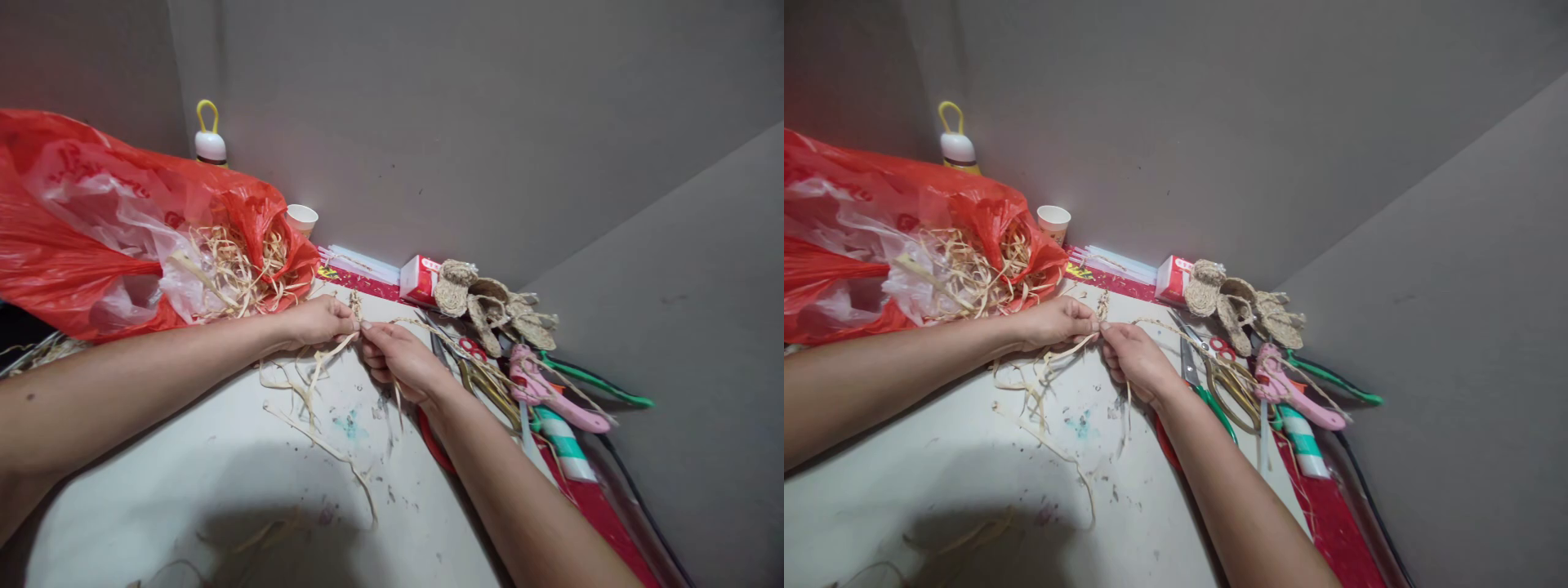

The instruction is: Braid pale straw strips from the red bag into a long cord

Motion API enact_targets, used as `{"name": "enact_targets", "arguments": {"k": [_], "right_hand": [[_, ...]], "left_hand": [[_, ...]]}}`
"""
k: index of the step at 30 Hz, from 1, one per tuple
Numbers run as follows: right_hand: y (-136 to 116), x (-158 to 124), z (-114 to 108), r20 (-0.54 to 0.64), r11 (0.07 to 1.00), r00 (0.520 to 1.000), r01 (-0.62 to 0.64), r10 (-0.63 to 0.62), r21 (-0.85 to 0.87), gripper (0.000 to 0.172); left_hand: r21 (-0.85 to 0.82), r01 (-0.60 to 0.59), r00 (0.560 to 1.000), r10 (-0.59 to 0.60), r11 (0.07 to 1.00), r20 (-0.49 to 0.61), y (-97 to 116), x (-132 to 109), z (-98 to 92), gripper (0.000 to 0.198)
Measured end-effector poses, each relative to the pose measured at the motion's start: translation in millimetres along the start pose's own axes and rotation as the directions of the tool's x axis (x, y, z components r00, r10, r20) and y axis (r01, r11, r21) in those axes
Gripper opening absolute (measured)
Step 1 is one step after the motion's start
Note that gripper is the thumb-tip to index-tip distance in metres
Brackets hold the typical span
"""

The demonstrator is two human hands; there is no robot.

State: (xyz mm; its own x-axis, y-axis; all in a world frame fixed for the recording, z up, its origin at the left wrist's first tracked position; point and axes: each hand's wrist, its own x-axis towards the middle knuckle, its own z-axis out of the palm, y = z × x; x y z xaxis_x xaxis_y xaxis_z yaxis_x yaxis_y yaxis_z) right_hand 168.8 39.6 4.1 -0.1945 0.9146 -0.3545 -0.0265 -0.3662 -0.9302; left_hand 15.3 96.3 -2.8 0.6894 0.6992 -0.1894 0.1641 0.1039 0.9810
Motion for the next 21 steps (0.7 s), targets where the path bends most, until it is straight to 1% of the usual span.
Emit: {"name": "enact_targets", "arguments": {"k": [3,6,9,11,15,21], "right_hand": [[0.3,1.9,-2.4,0.036,0.999,0.999,-0.039,0.039,-0.016,0.033],[-1.3,2.0,-3.3,0.075,0.998,0.995,-0.063,0.063,0.000,0.036],[-2.8,1.7,-4.2,0.086,0.998,0.994,-0.063,0.061,0.028,0.036],[-2.8,2.0,-4.8,0.083,0.997,0.995,-0.061,0.058,0.038,0.033],[-1.1,3.2,-3.4,0.043,0.997,0.997,-0.063,0.062,0.040,0.021],[1.3,4.8,6.5,-0.069,0.997,0.996,-0.047,0.052,0.067,0.013]], "left_hand": [[0.129,-0.050,0.999,0.052,0.990,-0.010,-0.3,-0.1,0.6,0.030],[0.227,-0.094,0.995,0.100,0.969,-0.018,2.6,-1.7,-1.1,0.028],[0.323,-0.106,0.994,0.111,0.941,0.004,7.1,-3.8,-4.8,0.024],[0.396,-0.117,0.993,0.116,0.911,0.025,9.7,-4.7,-6.8,0.022],[0.506,-0.130,0.992,0.115,0.853,0.060,12.0,-5.8,-6.2,0.017],[0.556,-0.092,0.996,0.086,0.826,0.036,12.6,-7.3,-2.6,0.016]]}}
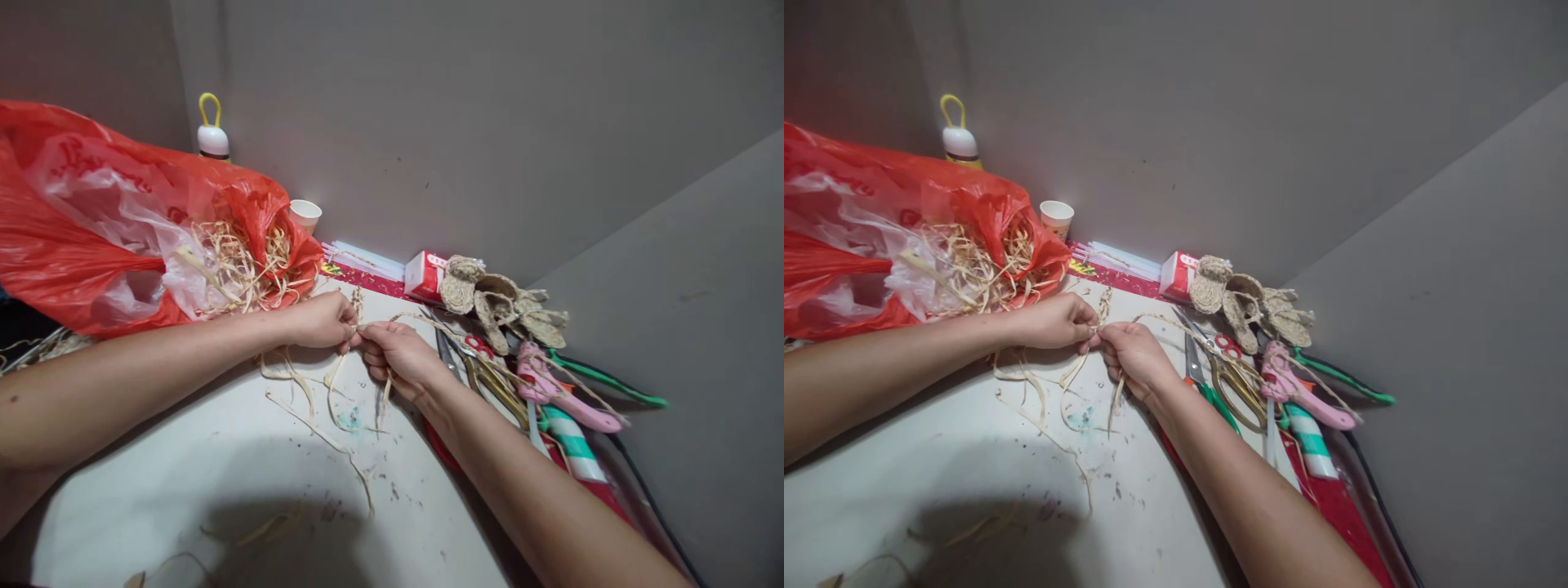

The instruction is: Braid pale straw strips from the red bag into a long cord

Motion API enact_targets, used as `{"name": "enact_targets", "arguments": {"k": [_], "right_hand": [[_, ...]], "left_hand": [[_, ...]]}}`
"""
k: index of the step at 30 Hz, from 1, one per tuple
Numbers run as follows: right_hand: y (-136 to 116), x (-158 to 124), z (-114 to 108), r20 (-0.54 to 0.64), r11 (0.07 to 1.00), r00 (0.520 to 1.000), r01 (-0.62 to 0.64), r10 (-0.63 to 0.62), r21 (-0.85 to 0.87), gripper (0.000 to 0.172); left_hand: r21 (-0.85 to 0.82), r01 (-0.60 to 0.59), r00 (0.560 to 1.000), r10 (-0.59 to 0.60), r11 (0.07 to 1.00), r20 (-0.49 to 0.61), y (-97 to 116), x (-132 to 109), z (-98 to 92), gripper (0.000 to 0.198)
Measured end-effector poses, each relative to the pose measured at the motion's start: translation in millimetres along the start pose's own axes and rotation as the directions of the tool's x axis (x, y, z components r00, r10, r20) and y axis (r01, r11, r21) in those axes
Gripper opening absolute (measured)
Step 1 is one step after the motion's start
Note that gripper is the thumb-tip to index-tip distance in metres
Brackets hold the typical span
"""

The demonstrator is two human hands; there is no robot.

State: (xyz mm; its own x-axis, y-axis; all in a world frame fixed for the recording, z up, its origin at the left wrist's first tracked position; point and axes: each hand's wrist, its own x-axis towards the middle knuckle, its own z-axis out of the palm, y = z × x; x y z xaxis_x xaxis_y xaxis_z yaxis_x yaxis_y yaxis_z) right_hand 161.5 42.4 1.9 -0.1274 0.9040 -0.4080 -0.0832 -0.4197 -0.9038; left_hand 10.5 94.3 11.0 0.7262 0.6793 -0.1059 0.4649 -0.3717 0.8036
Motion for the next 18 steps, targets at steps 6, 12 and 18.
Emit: {"name": "enact_targets", "arguments": {"k": [6,12,18], "right_hand": [[5.4,0.6,10.7,-0.081,0.997,0.996,0.044,-0.039,0.066,0.016],[6.9,-0.7,9.8,-0.043,0.982,0.999,0.040,-0.033,0.184,0.030],[6.4,-1.7,7.6,0.014,0.977,0.999,0.027,-0.031,0.212,0.028]], "left_hand": [[0.002,0.078,0.997,-0.078,0.997,0.021,7.6,-4.5,-6.4,0.019],[-0.124,0.171,0.985,-0.171,0.977,0.011,19.6,-12.9,7.1,0.016],[-0.195,0.148,0.984,-0.164,0.970,-0.069,16.4,-14.4,27.9,0.011]]}}
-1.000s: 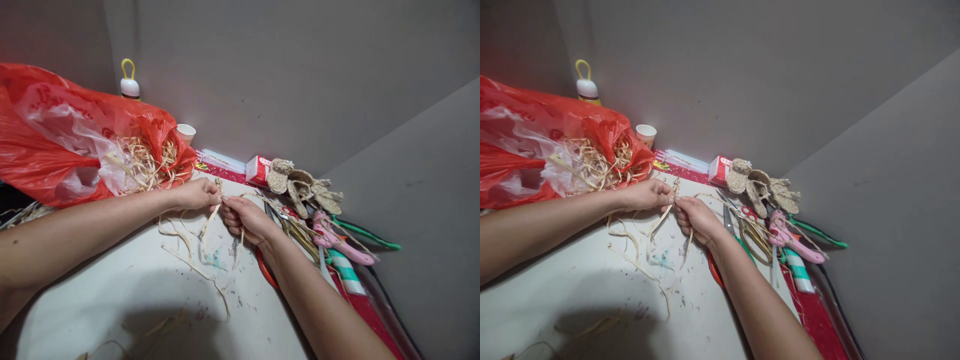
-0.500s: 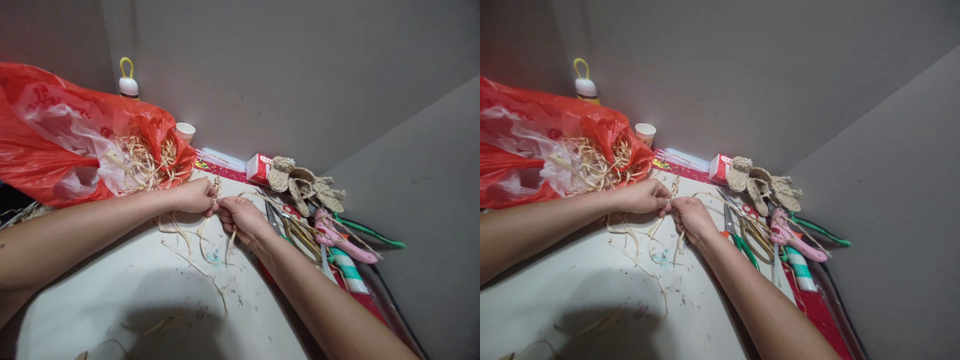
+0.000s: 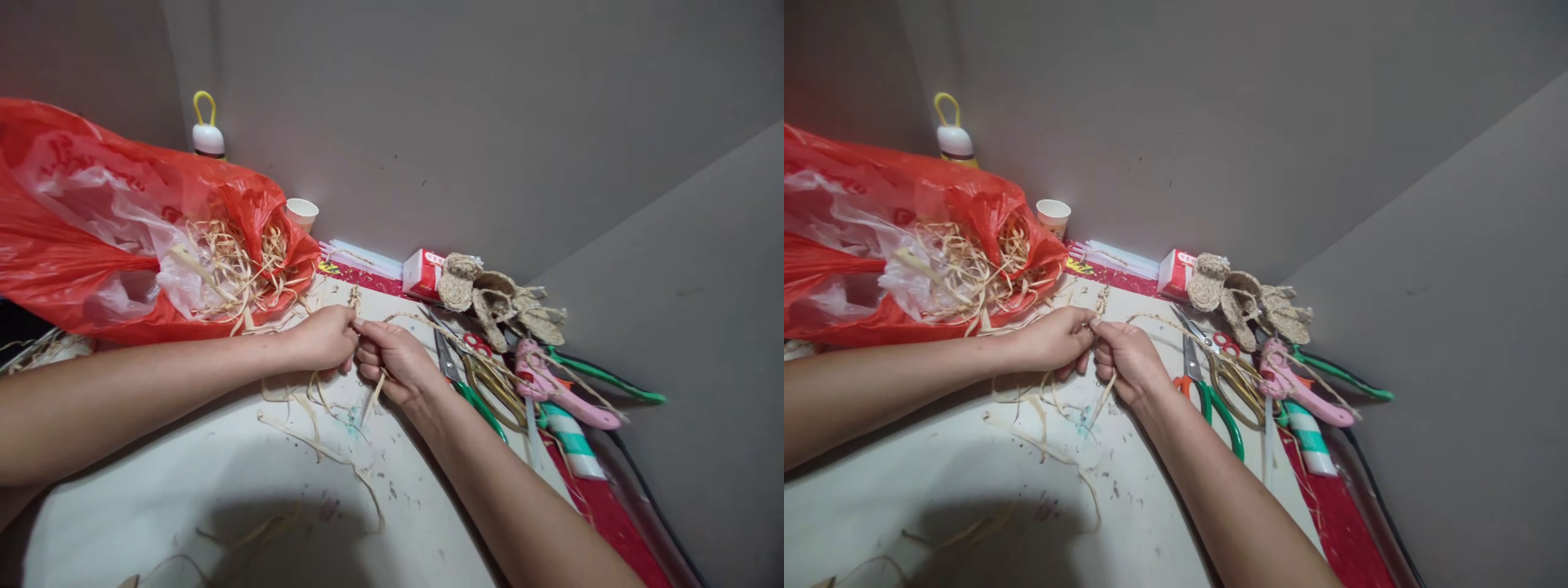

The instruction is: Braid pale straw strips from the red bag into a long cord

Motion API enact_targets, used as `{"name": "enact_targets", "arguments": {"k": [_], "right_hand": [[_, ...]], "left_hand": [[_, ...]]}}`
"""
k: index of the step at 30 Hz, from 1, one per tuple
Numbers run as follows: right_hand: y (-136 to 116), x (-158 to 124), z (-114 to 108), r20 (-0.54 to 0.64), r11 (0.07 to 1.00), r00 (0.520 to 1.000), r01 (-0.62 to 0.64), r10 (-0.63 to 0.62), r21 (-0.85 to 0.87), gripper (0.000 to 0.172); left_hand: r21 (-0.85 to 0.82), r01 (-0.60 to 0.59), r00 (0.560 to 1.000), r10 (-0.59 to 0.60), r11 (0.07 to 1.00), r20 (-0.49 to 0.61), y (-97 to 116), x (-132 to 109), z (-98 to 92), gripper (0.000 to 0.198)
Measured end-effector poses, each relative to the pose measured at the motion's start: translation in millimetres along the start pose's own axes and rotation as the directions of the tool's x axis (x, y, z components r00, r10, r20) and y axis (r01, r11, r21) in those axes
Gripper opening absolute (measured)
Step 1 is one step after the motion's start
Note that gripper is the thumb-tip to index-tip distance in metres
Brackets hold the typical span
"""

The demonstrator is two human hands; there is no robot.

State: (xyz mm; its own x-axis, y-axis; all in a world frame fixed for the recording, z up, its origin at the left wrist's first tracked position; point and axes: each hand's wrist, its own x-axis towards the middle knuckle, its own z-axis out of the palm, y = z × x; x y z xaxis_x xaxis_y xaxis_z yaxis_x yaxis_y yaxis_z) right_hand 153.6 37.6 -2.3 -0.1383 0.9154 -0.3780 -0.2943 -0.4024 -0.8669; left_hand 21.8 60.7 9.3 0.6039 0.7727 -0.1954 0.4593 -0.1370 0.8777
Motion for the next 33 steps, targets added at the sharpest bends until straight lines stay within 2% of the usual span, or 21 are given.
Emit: {"name": "enact_targets", "arguments": {"k": [4,7,9,10,12,14,15,16,18,20,22,24,27,30,33], "right_hand": [[1.2,1.2,0.5,0.013,1.000,1.000,0.012,-0.012,-0.021,0.023],[0.4,2.0,-1.4,0.010,1.000,1.000,0.015,-0.015,-0.016,0.024],[-1.0,1.9,-3.9,0.012,1.000,1.000,0.012,-0.012,-0.004,0.027],[-1.9,1.7,-5.3,0.014,1.000,1.000,0.009,-0.009,0.001,0.026],[-3.5,1.6,-8.0,0.023,1.000,1.000,-0.004,0.004,0.003,0.023],[-4.7,1.8,-10.1,0.037,1.000,0.999,-0.018,0.019,-0.004,0.018],[-5.2,2.1,-10.9,0.043,1.000,0.999,-0.025,0.025,-0.009,0.017],[-5.6,2.5,-11.6,0.050,0.999,0.998,-0.030,0.031,-0.015,0.017],[-6.4,3.3,-13.0,0.063,0.999,0.997,-0.039,0.040,-0.026,0.018],[-7.4,3.8,-14.6,0.077,0.998,0.996,-0.047,0.050,-0.040,0.019],[-8.9,3.8,-16.7,0.093,0.997,0.994,-0.056,0.061,-0.056,0.020],[-10.6,3.7,-19.0,0.111,0.995,0.991,-0.065,0.073,-0.078,0.021],[-12.8,3.6,-22.0,0.136,0.989,0.986,-0.078,0.095,-0.127,0.022],[-13.6,4.5,-24.4,0.156,0.980,0.982,-0.076,0.106,-0.186,0.021],[-14.1,5.6,-26.7,0.173,0.967,0.980,-0.054,0.099,-0.248,0.020]], "left_hand": [[0.000,-0.020,0.998,0.020,1.000,-0.061,-2.6,0.1,4.2,0.006],[-0.057,0.046,0.998,-0.044,0.997,0.048,7.3,-0.9,-5.4,0.007],[-0.050,0.093,0.988,-0.086,0.994,0.131,15.2,0.5,-18.3,0.009],[-0.023,0.102,0.986,-0.098,0.994,0.133,17.8,2.1,-25.4,0.010],[0.020,0.095,0.995,-0.095,0.995,0.010,18.4,7.0,-36.8,0.014],[0.023,0.046,0.982,-0.041,0.999,-0.183,13.4,12.3,-40.6,0.012],[-0.004,0.019,0.973,-0.019,1.000,-0.229,9.9,14.3,-39.2,0.011],[-0.057,-0.002,0.974,-0.010,0.998,-0.226,6.3,15.8,-35.9,0.011],[-0.234,0.016,0.994,-0.040,0.972,-0.098,0.7,16.9,-26.2,0.015],[-0.373,0.092,0.996,-0.078,0.923,0.053,-1.8,16.3,-16.6,0.020],[-0.411,0.139,0.989,-0.105,0.901,0.102,-2.2,15.4,-10.7,0.021],[-0.368,0.114,0.993,-0.100,0.923,0.055,-2.2,15.0,-9.1,0.019],[-0.209,0.041,0.999,-0.047,0.977,-0.023,-3.3,15.1,-11.5,0.016],[0.005,-0.018,0.999,0.018,1.000,-0.046,-5.1,15.3,-15.2,0.015],[0.133,-0.085,0.994,0.093,0.987,-0.050,-6.0,15.9,-18.1,0.015]]}}
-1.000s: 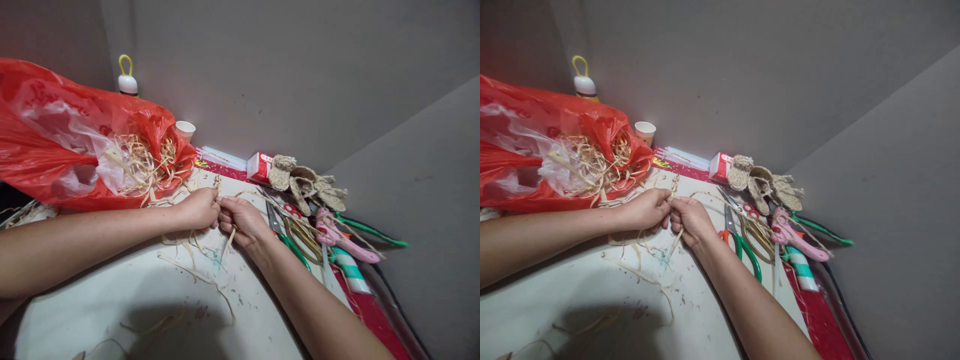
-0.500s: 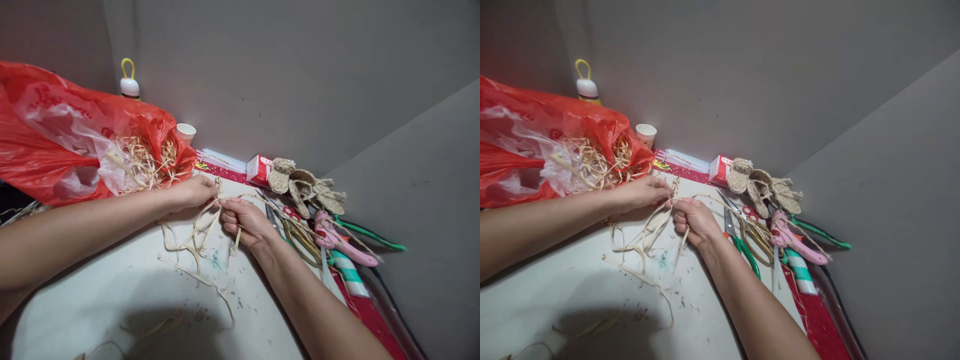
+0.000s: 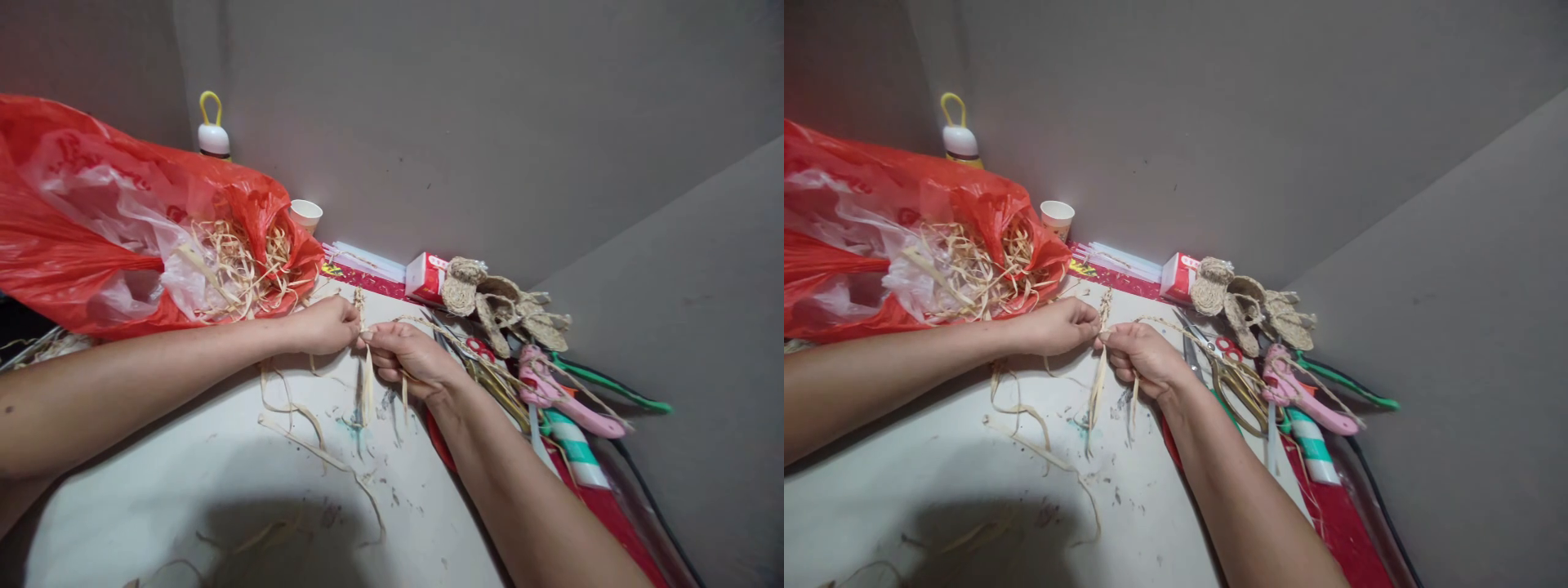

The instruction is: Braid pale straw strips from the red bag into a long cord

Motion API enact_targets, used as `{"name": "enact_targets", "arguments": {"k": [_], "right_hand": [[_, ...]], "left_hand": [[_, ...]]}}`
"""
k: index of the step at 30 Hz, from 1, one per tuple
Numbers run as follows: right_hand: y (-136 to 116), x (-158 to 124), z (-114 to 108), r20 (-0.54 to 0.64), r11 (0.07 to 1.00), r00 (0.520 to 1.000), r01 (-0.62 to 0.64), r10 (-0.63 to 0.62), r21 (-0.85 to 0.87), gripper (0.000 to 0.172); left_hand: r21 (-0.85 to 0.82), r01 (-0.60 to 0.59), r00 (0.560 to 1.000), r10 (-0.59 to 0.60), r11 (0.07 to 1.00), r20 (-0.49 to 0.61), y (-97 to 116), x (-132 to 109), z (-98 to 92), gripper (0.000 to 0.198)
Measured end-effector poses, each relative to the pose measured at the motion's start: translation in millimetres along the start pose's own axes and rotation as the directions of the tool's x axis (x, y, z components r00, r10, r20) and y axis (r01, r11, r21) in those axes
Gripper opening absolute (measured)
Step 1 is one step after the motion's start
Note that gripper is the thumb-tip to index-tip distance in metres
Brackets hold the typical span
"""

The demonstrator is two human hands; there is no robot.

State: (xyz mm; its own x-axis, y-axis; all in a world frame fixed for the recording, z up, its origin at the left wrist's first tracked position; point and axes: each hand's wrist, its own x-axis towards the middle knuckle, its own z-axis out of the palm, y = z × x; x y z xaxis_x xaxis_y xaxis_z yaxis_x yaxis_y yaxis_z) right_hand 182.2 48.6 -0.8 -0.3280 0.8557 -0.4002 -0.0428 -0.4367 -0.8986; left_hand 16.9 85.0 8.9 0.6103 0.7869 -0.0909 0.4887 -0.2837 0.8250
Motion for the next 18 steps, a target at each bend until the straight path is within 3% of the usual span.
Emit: {"name": "enact_targets", "arguments": {"k": [5,11,14,18], "right_hand": [[-2.7,-1.6,-2.5,0.015,0.991,1.000,0.028,-0.027,-0.131,0.023],[-4.2,-3.8,-2.0,-0.022,0.936,0.996,0.070,-0.083,-0.345,0.024],[-2.1,-3.2,-1.0,-0.046,0.875,0.989,0.105,-0.143,-0.472,0.022],[-3.2,-5.9,1.7,-0.068,0.778,0.973,0.133,-0.220,-0.614,0.023]], "left_hand": [[-0.034,0.051,0.998,-0.049,0.998,0.046,1.3,1.8,-3.0,0.013],[-0.382,0.250,0.959,-0.172,0.890,0.227,1.5,4.8,-1.1,0.022],[-0.444,0.270,0.957,-0.187,0.854,0.222,-0.8,5.9,1.9,0.021],[-0.423,0.255,0.967,-0.215,0.870,0.139,-0.9,5.4,6.2,0.022]]}}
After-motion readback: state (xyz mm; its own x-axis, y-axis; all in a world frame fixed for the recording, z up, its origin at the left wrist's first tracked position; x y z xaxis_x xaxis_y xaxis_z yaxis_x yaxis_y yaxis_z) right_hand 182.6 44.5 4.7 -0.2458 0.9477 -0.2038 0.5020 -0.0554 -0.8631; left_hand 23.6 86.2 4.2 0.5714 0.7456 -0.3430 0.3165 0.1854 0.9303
